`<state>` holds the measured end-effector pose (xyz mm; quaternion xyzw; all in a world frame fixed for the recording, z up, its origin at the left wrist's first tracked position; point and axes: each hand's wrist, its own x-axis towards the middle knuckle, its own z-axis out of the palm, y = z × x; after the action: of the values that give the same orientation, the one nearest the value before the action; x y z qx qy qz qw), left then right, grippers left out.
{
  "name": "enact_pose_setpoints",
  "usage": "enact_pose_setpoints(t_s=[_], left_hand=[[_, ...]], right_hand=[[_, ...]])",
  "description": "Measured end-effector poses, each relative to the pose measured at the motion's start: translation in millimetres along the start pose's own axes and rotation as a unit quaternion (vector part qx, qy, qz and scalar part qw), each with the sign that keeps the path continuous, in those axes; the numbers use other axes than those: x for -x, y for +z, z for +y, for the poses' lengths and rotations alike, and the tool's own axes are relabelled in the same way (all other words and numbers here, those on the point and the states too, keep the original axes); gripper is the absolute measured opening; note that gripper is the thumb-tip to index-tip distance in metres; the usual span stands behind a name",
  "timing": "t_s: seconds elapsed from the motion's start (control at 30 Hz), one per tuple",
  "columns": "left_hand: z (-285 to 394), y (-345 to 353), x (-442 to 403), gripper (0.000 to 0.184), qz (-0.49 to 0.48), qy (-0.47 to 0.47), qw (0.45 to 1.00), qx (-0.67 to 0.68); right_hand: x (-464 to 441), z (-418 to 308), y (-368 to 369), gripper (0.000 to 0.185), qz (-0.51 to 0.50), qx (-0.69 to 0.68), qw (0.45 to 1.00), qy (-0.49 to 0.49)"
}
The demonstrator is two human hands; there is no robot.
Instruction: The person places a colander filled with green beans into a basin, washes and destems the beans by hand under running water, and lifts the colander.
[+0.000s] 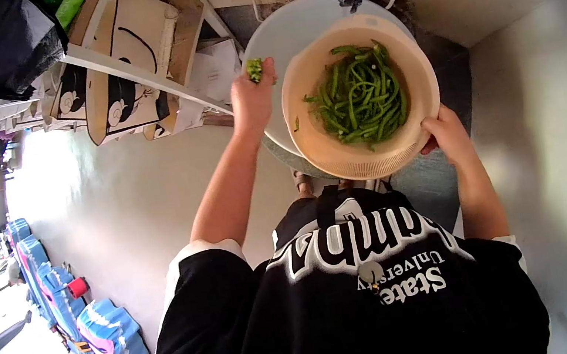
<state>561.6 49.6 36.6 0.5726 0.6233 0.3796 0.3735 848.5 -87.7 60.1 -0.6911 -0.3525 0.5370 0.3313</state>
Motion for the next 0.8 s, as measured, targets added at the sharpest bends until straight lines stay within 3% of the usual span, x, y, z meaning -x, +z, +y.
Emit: enact_pose_setpoints(t_s=[0.1, 0.17, 0.27, 0.37, 0.5, 0.57, 0.67, 0.73, 0.77, 0.8], left_hand=[[-7.5, 20.4, 1.3, 0.035, -0.019, 0.007, 0.998, 0.064], [-10.0, 22.5, -2.6, 0.022, -0.121, 0.053, 0.988, -0.076], [-23.4, 33.3, -1.6, 0.028, -0.274, 0.207, 0.893, -0.291], [-26.4, 55.2, 6.5, 0.026, -0.405, 0.191, 0.786, -0.427], [-45.4, 65.0, 1.5, 0.022, -0.431, 0.261, 0.750, -0.429], [-55.3, 67.2, -6.5, 0.022, -0.436, 0.287, 0.747, -0.412], [-49.7, 50.8, -23.9, 0.019, -0.390, 0.258, 0.805, -0.365], [-51.2, 35.2, -40.8, 0.018, -0.301, 0.132, 0.925, -0.193], [-53.6, 26.2, -46.7, 0.018, -0.251, 0.063, 0.961, -0.100], [-57.3, 14.3, -51.2, 0.019, -0.272, -0.034, 0.960, 0.054]], right_hand=[[3.0, -11.4, 0.9, 0.035, 0.052, 0.063, 0.996, -0.026], [3.0, -15.7, 0.6, 0.035, 0.083, 0.083, 0.992, -0.044], [0.2, -22.8, 2.1, 0.035, 0.109, 0.106, 0.988, -0.034], [-4.2, -24.1, 1.4, 0.035, 0.117, 0.096, 0.988, -0.018], [-11.0, -14.5, 5.3, 0.034, 0.119, 0.057, 0.991, -0.018], [-11.0, -10.9, 7.7, 0.032, 0.122, 0.069, 0.990, -0.023], [-10.7, 1.6, 7.0, 0.031, 0.132, 0.029, 0.991, -0.022], [-9.5, 4.3, 4.0, 0.031, 0.131, 0.001, 0.991, -0.013], [-6.0, 1.6, 2.4, 0.030, 0.125, -0.004, 0.992, -0.003], [-2.5, 0.8, 1.1, 0.030, 0.119, -0.008, 0.993, 0.008]])
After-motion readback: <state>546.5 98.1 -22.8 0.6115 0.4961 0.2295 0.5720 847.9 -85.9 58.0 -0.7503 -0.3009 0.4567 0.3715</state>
